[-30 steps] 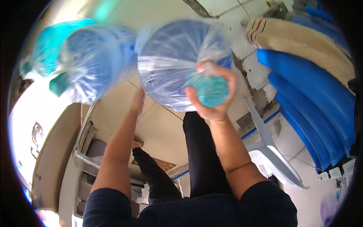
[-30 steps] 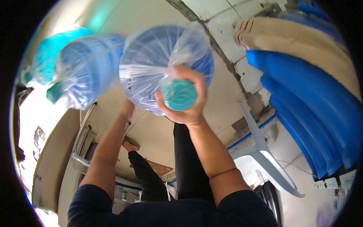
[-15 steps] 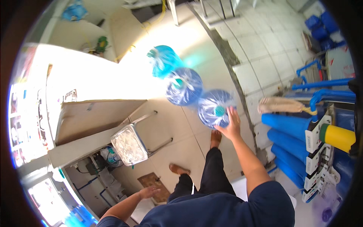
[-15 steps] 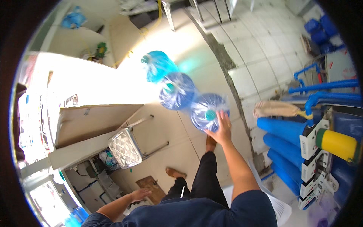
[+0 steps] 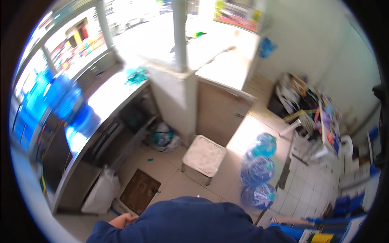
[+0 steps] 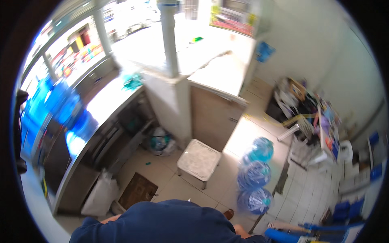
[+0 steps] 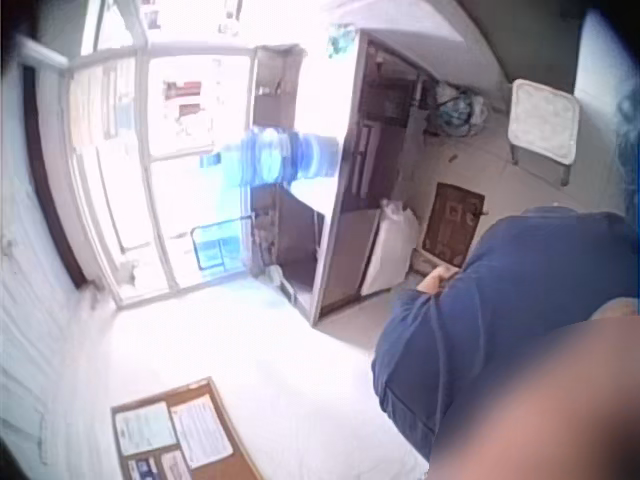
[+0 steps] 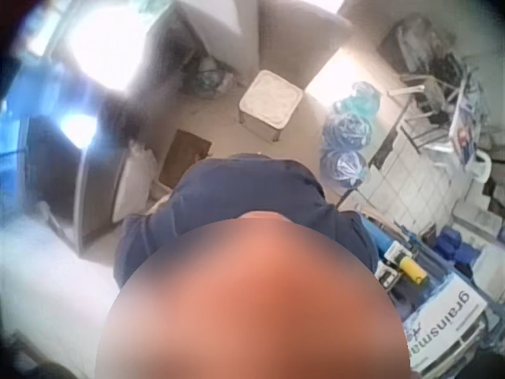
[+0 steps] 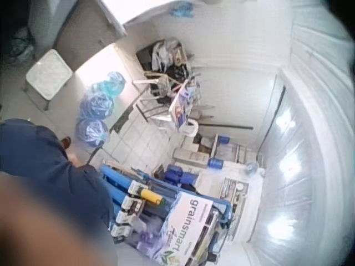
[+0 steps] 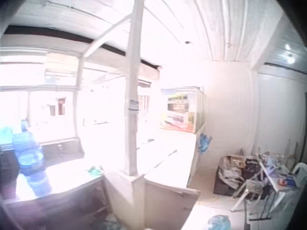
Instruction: The person wraps a large blue water jug in a plastic bag, ties the bag, and places it on a stainless steel counter. They then clean the counter and sink area with a sponge and cloth, rinse the sponge, and wipe the surfaces dry.
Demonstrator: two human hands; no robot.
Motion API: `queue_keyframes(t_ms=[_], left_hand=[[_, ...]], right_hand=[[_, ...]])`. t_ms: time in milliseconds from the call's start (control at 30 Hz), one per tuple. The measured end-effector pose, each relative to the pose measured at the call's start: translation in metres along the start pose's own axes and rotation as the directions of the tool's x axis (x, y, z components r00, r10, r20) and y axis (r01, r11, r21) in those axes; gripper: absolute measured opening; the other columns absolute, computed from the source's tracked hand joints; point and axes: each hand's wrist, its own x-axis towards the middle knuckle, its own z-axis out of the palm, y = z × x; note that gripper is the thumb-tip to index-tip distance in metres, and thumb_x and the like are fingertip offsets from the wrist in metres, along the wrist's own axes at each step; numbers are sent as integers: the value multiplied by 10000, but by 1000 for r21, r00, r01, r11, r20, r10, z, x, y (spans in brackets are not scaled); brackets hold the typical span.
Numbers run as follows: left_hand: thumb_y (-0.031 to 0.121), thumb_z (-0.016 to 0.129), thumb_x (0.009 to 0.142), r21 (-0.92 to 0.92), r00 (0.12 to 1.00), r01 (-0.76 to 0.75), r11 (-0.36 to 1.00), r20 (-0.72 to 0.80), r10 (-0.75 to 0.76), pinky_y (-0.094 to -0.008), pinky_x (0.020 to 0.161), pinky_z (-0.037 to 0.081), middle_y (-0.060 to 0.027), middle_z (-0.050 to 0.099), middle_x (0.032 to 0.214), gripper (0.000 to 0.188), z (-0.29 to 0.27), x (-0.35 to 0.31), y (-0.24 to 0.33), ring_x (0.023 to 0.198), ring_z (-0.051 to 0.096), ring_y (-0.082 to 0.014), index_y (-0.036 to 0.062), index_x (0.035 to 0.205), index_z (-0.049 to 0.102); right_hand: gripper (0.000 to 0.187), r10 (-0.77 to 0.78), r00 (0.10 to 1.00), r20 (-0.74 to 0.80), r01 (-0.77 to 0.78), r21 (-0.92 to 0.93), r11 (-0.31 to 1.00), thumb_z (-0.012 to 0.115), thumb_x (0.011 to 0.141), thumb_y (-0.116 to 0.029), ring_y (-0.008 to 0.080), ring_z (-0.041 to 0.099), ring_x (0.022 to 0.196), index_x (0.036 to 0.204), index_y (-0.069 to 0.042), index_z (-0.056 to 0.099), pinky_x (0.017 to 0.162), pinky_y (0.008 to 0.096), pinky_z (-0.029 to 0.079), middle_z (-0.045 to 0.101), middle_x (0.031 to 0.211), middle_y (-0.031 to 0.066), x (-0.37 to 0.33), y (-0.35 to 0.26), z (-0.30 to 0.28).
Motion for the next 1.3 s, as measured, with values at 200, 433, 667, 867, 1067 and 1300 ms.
queue_keyframes(t_ms=[200, 433, 667, 867, 1067, 1300], left_hand=[[400, 487, 897, -540, 852, -6, 842, -443, -278, -458, 971, 475, -248, 656, 1141, 477, -17, -45, -57, 1122, 610, -383, 15, 1094, 689], [324, 571, 841, -912, 664, -26, 410, -323, -675, -465, 809, 515, -214, 688, 920, 318, 4, -55, 40, 908, 660, -401, 39, 841, 713], [452, 666, 853, -981, 370, 74, -181, 195, -908, -480, 849, 498, -299, 686, 908, 563, 94, -89, -10, 940, 671, -430, -109, 863, 697], [340, 650, 889, -734, 286, 120, -669, 670, -685, -457, 964, 495, -265, 624, 1213, 506, 107, -125, -32, 1134, 609, -400, -46, 1212, 598], [317, 714, 865, -656, 25, -325, -681, 714, -700, -397, 950, 481, -195, 642, 1189, 467, 33, -93, -27, 1093, 624, -313, -16, 1172, 602], [326, 689, 907, -745, -89, -582, -326, 457, -885, -382, 1025, 432, -185, 621, 1266, 460, -8, -142, -146, 1213, 568, -292, -5, 1215, 599]], right_hand=[[572, -288, 876, -387, 317, 12, 948, 731, 809, -482, 293, 661, 1052, 1163, -36, 670, 892, 403, 519, 695, 1123, 176, 20, -279, -156], [480, -813, 488, -316, 864, 47, 501, 720, 889, -286, 181, 660, 963, 1265, -7, 613, 888, 316, 511, 697, 1125, 121, -60, -645, -211], [496, -970, 169, 174, 984, -92, 155, 739, 877, -282, 171, 667, 920, 1268, -7, 608, 842, 313, 535, 698, 1089, 135, -172, -866, -129], [489, -931, 81, 356, 991, -128, 38, 743, 868, -273, 197, 675, 917, 1261, -9, 618, 832, 320, 535, 701, 1075, 150, -207, -996, -81], [404, -739, -81, 669, 981, -77, -176, 691, 897, -319, 209, 678, 919, 1179, -30, 677, 840, 335, 525, 725, 1030, 141, -258, -1106, 32], [369, -667, -92, 740, 944, -148, -294, 661, 838, -237, 282, 696, 962, 1150, -41, 690, 868, 344, 526, 717, 1015, 186, -276, -1211, 223]])
